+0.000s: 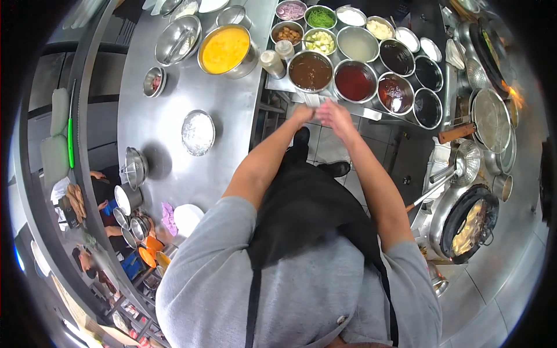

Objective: Cook and prepare food in a commercial kitchen wok station.

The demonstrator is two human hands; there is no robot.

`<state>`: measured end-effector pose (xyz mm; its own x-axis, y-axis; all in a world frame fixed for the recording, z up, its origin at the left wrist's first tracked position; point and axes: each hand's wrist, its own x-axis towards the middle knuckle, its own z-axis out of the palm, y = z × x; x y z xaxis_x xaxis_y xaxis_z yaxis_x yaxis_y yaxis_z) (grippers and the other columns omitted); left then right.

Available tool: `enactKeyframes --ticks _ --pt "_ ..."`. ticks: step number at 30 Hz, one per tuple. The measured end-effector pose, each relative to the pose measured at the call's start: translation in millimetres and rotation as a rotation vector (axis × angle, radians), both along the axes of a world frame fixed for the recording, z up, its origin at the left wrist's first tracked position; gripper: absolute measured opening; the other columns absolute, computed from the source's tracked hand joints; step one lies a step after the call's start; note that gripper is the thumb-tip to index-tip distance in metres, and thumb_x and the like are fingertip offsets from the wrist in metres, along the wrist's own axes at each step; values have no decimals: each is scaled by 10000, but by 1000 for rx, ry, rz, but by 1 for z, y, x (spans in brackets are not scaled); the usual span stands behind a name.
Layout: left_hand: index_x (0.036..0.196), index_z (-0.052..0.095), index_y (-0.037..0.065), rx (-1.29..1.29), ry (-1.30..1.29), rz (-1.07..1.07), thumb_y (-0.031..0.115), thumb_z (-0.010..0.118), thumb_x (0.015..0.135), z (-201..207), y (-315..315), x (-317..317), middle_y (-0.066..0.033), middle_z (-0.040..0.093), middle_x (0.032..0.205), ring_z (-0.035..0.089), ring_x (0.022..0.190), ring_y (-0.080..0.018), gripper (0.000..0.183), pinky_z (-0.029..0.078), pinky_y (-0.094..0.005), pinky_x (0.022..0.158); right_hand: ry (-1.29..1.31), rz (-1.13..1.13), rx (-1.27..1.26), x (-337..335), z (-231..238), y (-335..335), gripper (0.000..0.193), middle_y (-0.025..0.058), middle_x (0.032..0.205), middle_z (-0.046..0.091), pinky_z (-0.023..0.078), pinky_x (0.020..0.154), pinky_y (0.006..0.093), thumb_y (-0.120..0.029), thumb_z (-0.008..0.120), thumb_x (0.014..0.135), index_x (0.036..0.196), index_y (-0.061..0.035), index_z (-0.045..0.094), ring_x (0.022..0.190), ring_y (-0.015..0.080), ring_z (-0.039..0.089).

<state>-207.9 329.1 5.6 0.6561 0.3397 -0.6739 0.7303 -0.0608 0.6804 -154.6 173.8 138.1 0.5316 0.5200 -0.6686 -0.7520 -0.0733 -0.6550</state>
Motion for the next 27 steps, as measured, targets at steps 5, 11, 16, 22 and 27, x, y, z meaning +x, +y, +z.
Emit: enactKeyframes --ticks 5,11,16,22,27 --pt "998 628 -46 106 -181 -76 338 553 866 56 -14 -27 -272 645 933 618 917 -404 412 467 -427 766 -42 -155 -147 35 -34 58 287 141 896 634 508 625 314 -254 524 933 1007 24 515 799 227 656" --pt "984 646 -13 -25 -116 -160 315 516 918 122 -18 -74 -125 671 887 619 841 -232 359 443 -352 770 -83 -245 -182 37 -31 67 175 109 755 604 505 481 275 -130 479 916 923 37 532 646 217 663" --pt "940 642 1 411 -339 -951 335 545 912 228 -21 -67 -130 645 821 600 787 -221 349 437 -361 726 -84 -229 -183 34 -24 50 291 169 904 654 520 567 289 -214 524 927 1067 41 531 733 206 658" --pt "988 622 10 -130 -310 -769 335 567 915 238 -57 -11 -108 636 903 569 816 -195 338 444 -325 716 -710 -39 -552 -7 16 -63 198 47 799 638 472 648 283 -202 504 911 893 -40 617 696 148 583" --pt "1174 534 13 -642 -438 -1062 277 536 948 226 -151 20 -52 582 1001 535 918 -118 347 443 -285 821 34 -490 67 -80 43 -176 337 111 1168 605 463 877 365 -204 535 893 1201 -71 569 1006 253 598"
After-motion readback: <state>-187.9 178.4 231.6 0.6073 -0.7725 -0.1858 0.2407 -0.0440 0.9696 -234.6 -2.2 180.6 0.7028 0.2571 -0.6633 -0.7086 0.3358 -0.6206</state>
